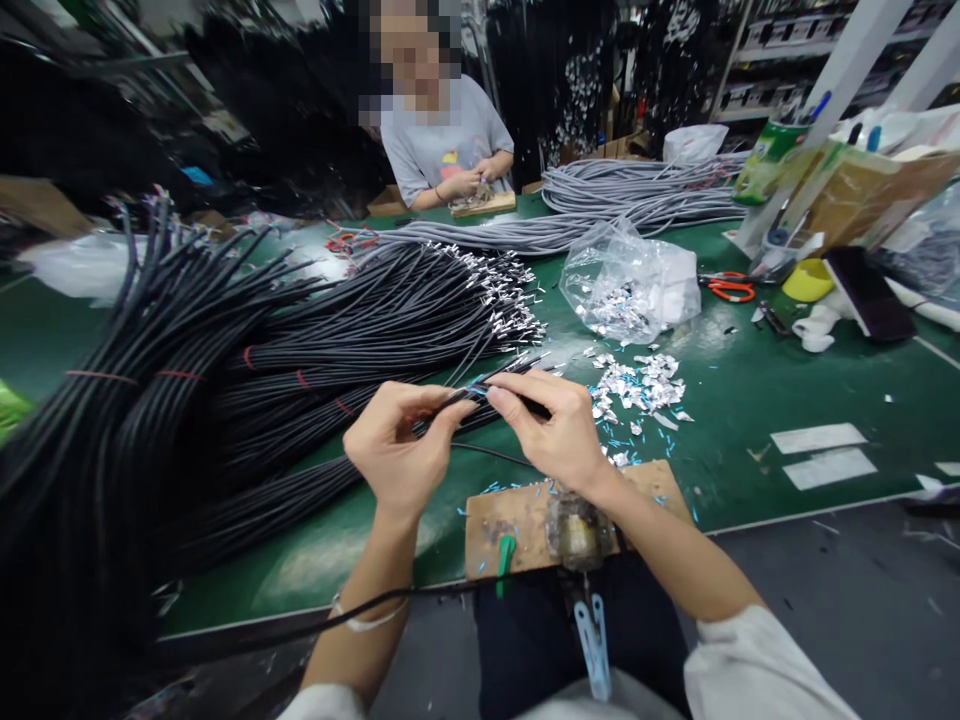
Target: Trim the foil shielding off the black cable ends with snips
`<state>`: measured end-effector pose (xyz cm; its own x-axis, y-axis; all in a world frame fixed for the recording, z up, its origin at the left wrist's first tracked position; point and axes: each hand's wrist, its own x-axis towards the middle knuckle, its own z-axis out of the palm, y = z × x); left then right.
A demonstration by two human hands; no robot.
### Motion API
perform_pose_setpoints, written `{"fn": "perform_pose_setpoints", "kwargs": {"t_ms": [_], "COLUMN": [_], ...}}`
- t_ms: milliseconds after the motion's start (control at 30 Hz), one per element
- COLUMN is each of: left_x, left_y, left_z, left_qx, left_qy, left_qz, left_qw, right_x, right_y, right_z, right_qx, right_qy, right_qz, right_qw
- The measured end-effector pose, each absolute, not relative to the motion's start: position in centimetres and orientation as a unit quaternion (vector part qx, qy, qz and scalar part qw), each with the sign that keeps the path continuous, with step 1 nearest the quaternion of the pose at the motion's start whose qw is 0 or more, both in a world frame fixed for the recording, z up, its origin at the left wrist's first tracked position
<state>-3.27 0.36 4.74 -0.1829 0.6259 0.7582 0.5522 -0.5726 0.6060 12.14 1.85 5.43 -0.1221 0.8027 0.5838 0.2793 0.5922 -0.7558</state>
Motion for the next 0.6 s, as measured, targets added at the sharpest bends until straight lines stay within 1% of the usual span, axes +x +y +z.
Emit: {"fn": "perform_pose_setpoints", "kwargs": {"t_ms": [100,233,400,433,500,533,600], "left_x": [-3.38,-3.60,-3.89,-3.90,-3.78,-3.66,-3.34], "left_y": [0.28,0.21,0.53,0.59,0.62,0.59,0.46], "left_z": [4.56,4.89,5.07,5.03,4.93,4.90,4.85], "left_qx": [0.641,0.650,0.600,0.586,0.575,0.579,0.606], "left_qy": [0.461,0.460,0.422,0.411,0.409,0.416,0.438], "left_qz": [0.609,0.579,0.535,0.532,0.537,0.545,0.557], "left_qw": [0.078,0.175,0.420,0.453,0.463,0.441,0.361], "right_x": [12.18,12.35,12.85,12.94,13.03,13.04,12.98], "right_y": [1.81,1.70,1.74,1.78,1.90,1.95,2.06], "right_z": [5.50,5.69,5.95,5.95,5.90,5.84,5.69], "right_qx": [-0.373,-0.365,-0.343,-0.345,-0.355,-0.356,-0.354], "right_qy": [-0.716,-0.726,-0.740,-0.737,-0.723,-0.715,-0.701], "right_qz": [0.217,0.203,0.244,0.251,0.259,0.266,0.280], "right_qw": [0.549,0.546,0.525,0.525,0.532,0.540,0.552]}}
